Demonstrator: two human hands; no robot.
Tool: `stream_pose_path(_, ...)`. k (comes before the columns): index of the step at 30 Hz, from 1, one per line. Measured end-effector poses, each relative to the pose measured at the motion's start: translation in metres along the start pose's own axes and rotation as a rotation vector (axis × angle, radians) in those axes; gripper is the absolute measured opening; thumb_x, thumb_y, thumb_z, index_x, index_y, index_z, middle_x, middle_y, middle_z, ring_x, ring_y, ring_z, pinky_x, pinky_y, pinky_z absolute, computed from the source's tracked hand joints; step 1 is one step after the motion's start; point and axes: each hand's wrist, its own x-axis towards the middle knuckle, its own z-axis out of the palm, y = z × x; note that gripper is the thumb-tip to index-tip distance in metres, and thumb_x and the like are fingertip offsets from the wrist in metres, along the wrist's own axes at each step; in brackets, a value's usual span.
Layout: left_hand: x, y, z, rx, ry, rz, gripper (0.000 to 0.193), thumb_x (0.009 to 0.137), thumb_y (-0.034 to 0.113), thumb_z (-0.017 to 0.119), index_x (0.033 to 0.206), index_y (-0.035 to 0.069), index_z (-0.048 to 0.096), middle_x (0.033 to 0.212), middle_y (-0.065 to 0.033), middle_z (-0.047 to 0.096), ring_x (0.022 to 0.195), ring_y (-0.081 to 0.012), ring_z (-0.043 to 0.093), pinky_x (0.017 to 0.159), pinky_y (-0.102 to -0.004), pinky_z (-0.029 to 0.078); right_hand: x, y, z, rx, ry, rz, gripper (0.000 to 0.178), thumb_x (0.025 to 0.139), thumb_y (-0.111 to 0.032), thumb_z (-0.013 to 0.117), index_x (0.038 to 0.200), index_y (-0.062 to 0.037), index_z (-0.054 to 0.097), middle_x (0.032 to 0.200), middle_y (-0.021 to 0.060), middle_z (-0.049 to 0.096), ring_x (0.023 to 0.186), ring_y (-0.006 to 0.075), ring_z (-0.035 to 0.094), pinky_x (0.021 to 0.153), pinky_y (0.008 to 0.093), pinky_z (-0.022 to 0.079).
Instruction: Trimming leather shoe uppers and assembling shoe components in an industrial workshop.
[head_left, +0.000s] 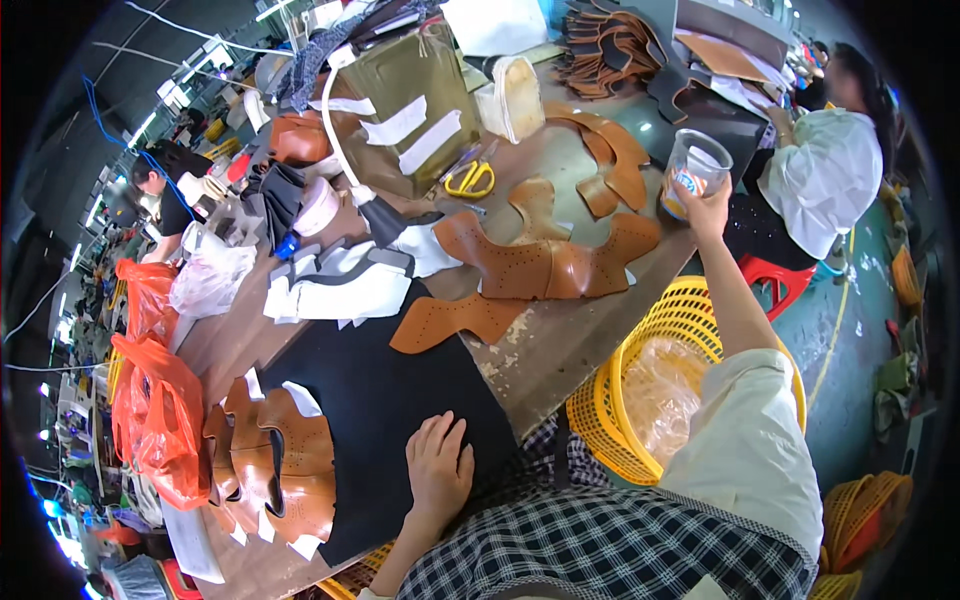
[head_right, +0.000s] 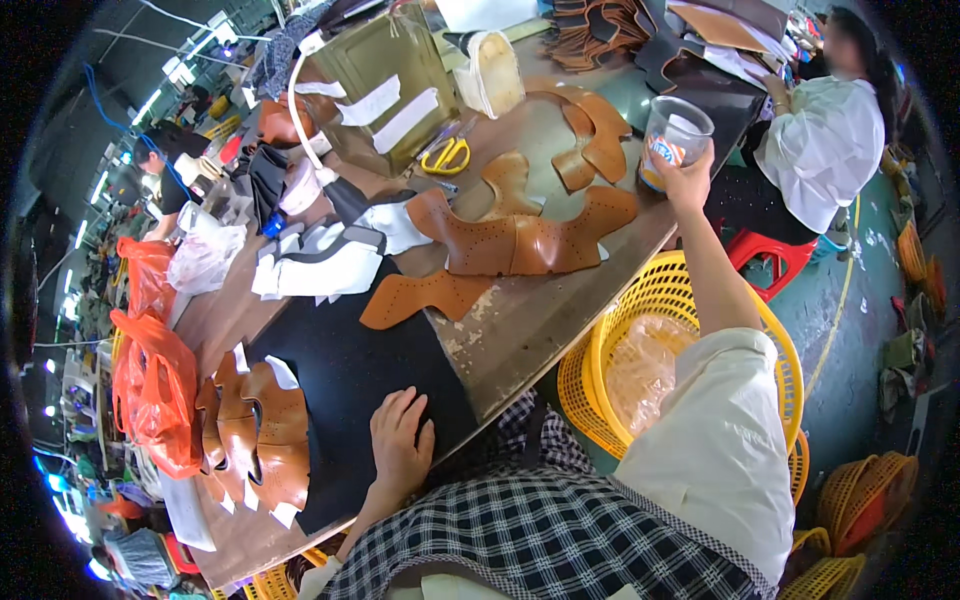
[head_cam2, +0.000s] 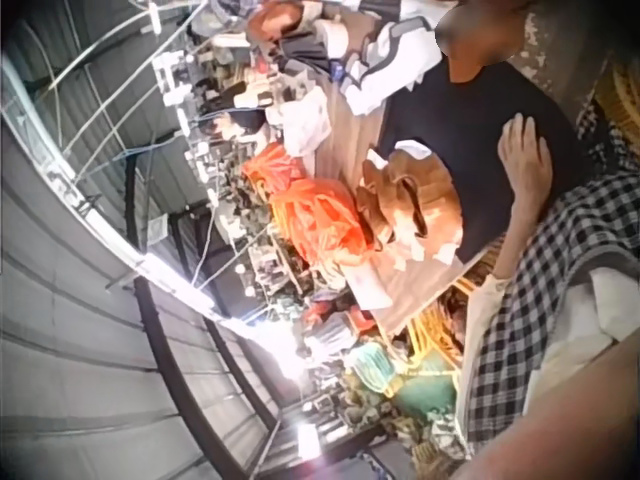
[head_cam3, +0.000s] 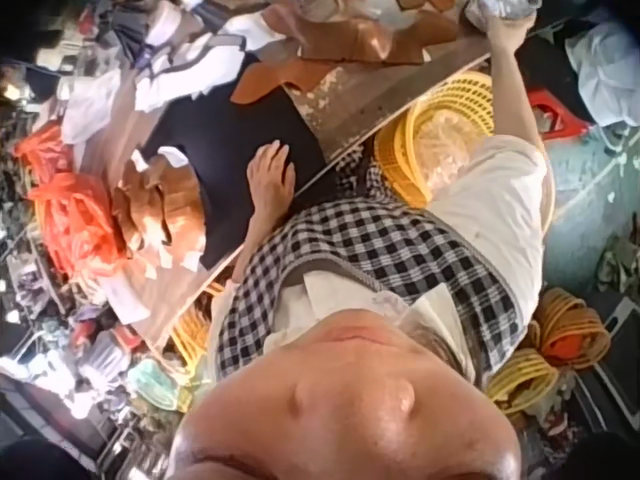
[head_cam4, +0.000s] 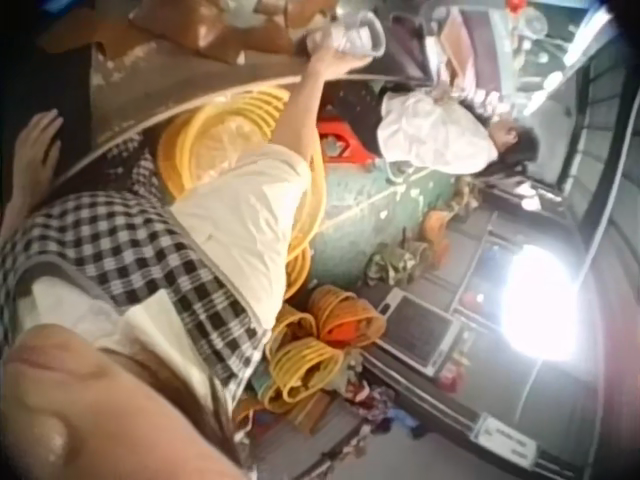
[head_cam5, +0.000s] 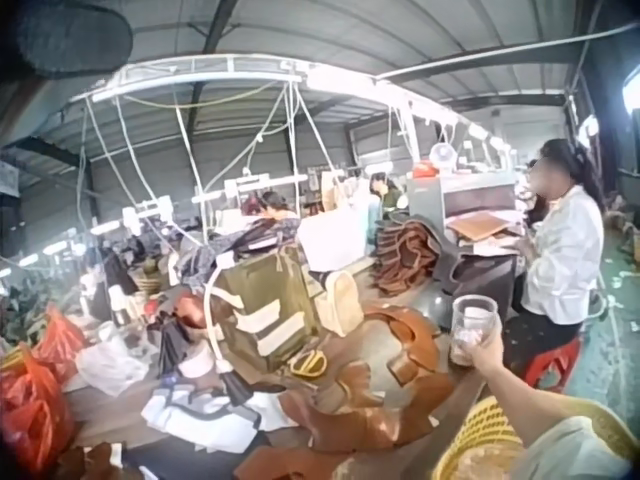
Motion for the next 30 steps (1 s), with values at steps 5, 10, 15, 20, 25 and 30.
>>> stream_pose_path(5, 0.009, 0.009, -0.002, -0.041, 0.041, 0.001, 0.032, 0.079, 0.012, 0.065, 0.11, 0.0, 0.063, 0.121, -0.0168, 0.057, 0.116, -0.0336, 0.051, 0.098, -0.0467, 0.037, -0.085, -0.04, -0.059, 0.353, -0.137, -0.2, 0.102, 0.069, 0.0, 0.079, 0.144, 0.0045, 0.011, 0.134, 0.017, 0.043, 0.121, 0.0241, 0.049, 0.102, 0.0359, 0.04)
stream_pose_path(10, 0.063, 0.038, 0.016, -0.268, 0.022, 0.176, 0.065, 0.071, 0.01, 0.077, 0.129, 0.0, 0.049, 0.128, -0.0189, 0.051, 0.118, -0.0367, 0.049, 0.1, -0.0428, 0.04, -0.212, -0.091, -0.106, 0.208, -0.444, -0.27, 0.107, 0.063, -0.008, 0.084, 0.145, -0.0019, 0.015, 0.137, 0.0184, 0.039, 0.126, 0.0273, 0.043, 0.107, 0.04, 0.034)
stream_pose_path(15, 0.102, 0.042, 0.051, -0.675, -0.099, 0.149, 0.097, 0.068, 0.021, 0.084, 0.144, 0.006, 0.025, 0.139, -0.0147, 0.039, 0.127, -0.0246, 0.043, 0.106, -0.0385, 0.037, -0.278, -0.117, -0.093, 0.783, -0.907, 0.065, 0.114, 0.066, -0.02, 0.086, 0.146, -0.0026, 0.008, 0.141, 0.0212, 0.035, 0.128, 0.0288, 0.043, 0.113, 0.0436, 0.027)
stream_pose_path(20, 0.094, 0.026, 0.059, -0.885, -0.114, 0.009, 0.105, 0.061, 0.025, 0.087, 0.143, 0.007, 0.024, 0.137, -0.0121, 0.039, 0.127, -0.0248, 0.043, 0.108, -0.0406, 0.032, -0.283, -0.111, -0.07, 0.869, -1.04, 0.061, 0.118, 0.066, -0.021, 0.086, 0.147, -0.0037, 0.002, 0.146, 0.0203, 0.028, 0.132, 0.03, 0.039, 0.113, 0.0421, 0.027)
stream_pose_path(25, 0.096, 0.022, 0.053, -0.792, -0.089, -0.04, 0.097, 0.054, 0.032, 0.086, 0.134, 0.006, 0.038, 0.126, -0.0104, 0.051, 0.121, -0.0279, 0.048, 0.104, -0.048, 0.024, -0.24, -0.135, -0.091, 0.471, -1.086, -0.208, 0.125, 0.05, -0.047, 0.09, 0.144, 0.0013, 0.022, 0.146, 0.017, 0.033, 0.132, 0.0296, 0.039, 0.108, 0.0413, 0.033)
stream_pose_path(30, 0.101, 0.028, 0.05, -0.827, -0.076, -0.069, 0.092, 0.055, 0.031, 0.086, 0.132, 0.007, 0.041, 0.125, -0.0096, 0.052, 0.12, -0.0273, 0.049, 0.104, -0.0481, 0.024, -0.17, -0.193, -0.136, 0.14, -0.918, -0.794, 0.033, 0.074, -0.028, 0.073, 0.094, -0.0029, 0.067, 0.094, 0.0078, 0.064, 0.086, 0.0228, 0.064, 0.065, 0.0305, 0.051)
